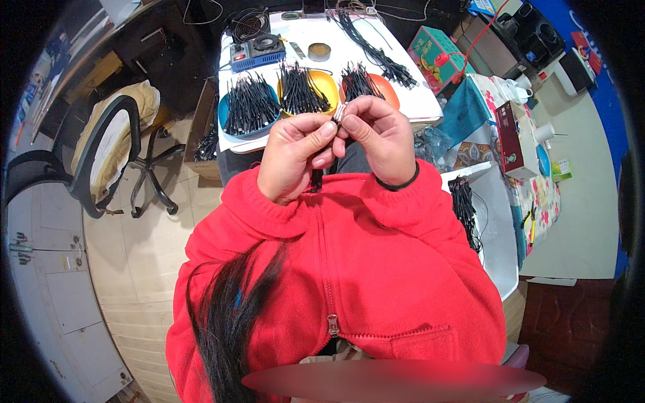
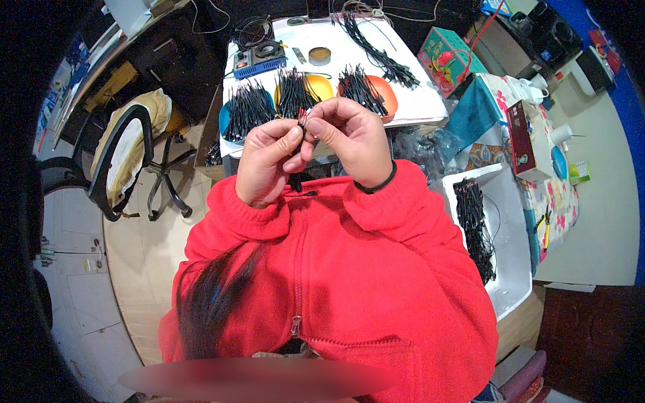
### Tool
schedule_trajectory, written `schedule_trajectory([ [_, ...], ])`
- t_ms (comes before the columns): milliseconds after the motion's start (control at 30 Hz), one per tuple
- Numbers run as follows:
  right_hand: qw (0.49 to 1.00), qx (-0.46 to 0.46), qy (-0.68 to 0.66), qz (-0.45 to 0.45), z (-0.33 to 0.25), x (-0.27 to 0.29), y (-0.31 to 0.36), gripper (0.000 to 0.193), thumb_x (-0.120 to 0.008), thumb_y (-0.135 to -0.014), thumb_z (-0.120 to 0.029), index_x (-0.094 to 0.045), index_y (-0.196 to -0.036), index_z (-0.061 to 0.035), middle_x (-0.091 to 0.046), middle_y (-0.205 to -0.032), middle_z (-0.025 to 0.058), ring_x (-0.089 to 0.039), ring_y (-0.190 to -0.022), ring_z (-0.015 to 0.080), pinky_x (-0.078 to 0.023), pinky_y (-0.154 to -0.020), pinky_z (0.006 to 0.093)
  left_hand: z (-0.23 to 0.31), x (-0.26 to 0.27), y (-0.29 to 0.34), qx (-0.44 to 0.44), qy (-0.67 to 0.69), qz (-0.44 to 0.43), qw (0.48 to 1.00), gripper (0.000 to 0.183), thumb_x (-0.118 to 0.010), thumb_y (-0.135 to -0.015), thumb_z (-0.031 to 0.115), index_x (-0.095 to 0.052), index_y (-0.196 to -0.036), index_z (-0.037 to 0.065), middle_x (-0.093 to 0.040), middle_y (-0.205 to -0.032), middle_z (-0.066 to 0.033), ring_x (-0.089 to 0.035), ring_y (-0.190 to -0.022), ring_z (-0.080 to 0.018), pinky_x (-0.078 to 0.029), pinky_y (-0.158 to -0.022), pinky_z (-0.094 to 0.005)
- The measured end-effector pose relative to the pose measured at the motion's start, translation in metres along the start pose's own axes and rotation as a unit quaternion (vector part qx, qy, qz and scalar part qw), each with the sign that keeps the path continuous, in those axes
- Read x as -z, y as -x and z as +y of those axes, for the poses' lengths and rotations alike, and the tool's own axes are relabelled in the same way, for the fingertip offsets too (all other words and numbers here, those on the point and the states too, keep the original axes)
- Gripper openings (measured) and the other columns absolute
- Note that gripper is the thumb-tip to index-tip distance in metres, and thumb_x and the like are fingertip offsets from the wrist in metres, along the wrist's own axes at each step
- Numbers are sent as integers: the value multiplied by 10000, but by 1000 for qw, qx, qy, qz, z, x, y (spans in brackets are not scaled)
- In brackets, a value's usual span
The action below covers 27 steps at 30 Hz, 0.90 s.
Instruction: The person repeatedly picks small black components and wires from trays on a table, joins them by hand, and places the assembled units into a separate tray. The process is continuous and repetitive throughout the clip.
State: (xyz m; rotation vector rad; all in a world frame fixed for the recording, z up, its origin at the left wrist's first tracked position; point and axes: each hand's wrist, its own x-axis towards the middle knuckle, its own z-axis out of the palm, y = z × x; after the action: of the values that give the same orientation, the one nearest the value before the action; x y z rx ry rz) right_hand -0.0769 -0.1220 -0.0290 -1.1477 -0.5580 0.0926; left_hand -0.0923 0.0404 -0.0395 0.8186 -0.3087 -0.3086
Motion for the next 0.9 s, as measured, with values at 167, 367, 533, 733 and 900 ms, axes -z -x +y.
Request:
schedule_trajectory([
  [167, 1000, 3, 3, -15, -3, 2, 2, 100, -566, -935, -63, -539, -976, 24, -619, -798, 80, -639, -677, 162, -518, -658, 257, 1, -1, 1, -12, -38, 3, 999, 159, -553, -934, 78, -643, -954, -51, -626, -715, -85, -434, -524, -50, -327, -475, -168],
  [367, 990, -75, -115, -21, 2, 6, -1, 151, -575, -938, -102, -519, -1035, 0, -599, -865, 58, -615, -754, 133, -498, -685, 230, 1, 1, 3, -7, -63, 4, 998, 147, -553, -929, 68, -653, -920, -40, -620, -692, -64, -423, -515, -41, -315, -468, -165],
  [533, 982, -109, -155, -18, 0, 8, 2, 197, -576, -943, -133, -511, -1094, -25, -585, -917, 41, -586, -797, 107, -482, -702, 211, 0, 3, 5, -5, -81, 2, 997, 133, -568, -922, 68, -660, -925, -27, -618, -686, -40, -425, -519, -29, -302, -464, -163],
  [733, 985, -122, -120, -26, -3, 6, 1, 202, -578, -943, -142, -518, -1096, -25, -587, -928, 33, -587, -792, 98, -483, -680, 210, -1, 2, 8, -14, -130, 10, 991, 127, -581, -917, 61, -663, -956, -27, -626, -709, -42, -432, -532, -24, -308, -471, -155],
  [900, 987, -156, -44, -26, -6, 12, 2, 175, -586, -939, -147, -524, -1060, -38, -574, -917, 12, -582, -788, 79, -476, -664, 199, -2, 4, 7, -1, -106, -2, 994, 136, -568, -923, 45, -657, -983, -39, -638, -737, -59, -428, -540, -31, -333, -484, -159],
])
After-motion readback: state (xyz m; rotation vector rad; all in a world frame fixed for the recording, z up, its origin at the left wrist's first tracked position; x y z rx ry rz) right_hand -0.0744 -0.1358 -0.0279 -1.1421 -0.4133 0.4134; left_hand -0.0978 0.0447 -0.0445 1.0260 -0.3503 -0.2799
